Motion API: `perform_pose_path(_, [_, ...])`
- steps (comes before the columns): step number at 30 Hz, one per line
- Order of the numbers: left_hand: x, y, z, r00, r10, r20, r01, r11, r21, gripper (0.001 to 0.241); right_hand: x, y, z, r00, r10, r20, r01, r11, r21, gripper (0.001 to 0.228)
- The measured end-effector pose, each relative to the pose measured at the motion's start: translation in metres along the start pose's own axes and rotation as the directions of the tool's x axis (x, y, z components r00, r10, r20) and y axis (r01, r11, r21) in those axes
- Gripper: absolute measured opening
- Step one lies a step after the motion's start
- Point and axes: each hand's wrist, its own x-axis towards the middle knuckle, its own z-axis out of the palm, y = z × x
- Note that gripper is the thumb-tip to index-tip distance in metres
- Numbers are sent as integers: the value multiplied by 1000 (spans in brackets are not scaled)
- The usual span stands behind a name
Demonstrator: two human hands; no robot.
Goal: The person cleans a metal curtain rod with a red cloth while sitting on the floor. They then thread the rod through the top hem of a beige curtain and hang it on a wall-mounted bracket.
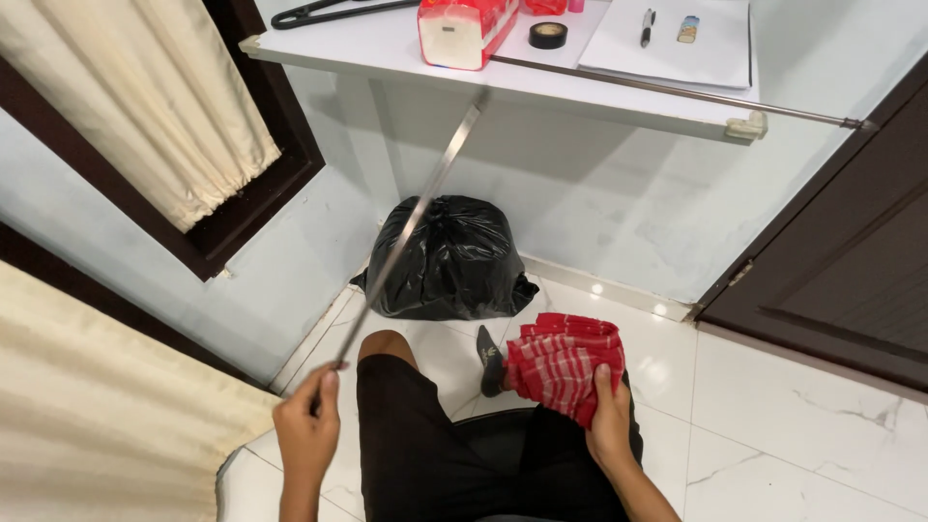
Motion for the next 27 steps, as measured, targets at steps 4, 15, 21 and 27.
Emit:
perform_pose_path(4, [57,34,7,992,76,-100,-79,996,-28,25,4,14,-7,998,57,0,-57,997,-43,48])
perform_pose_path(15, [204,78,51,930,325,-173,-289,935,203,23,12,51,-27,984,177,-30,-178,983,-46,46])
perform_pose_path(21, [268,106,60,888,451,-88,-396,848,351,9,13,76,-37,971,228,-69,-228,974,8,43])
perform_pose_path(27, [312,120,76,855,517,-46,-434,761,482,18,18,78,-42,977,208,-46,-207,978,26,41])
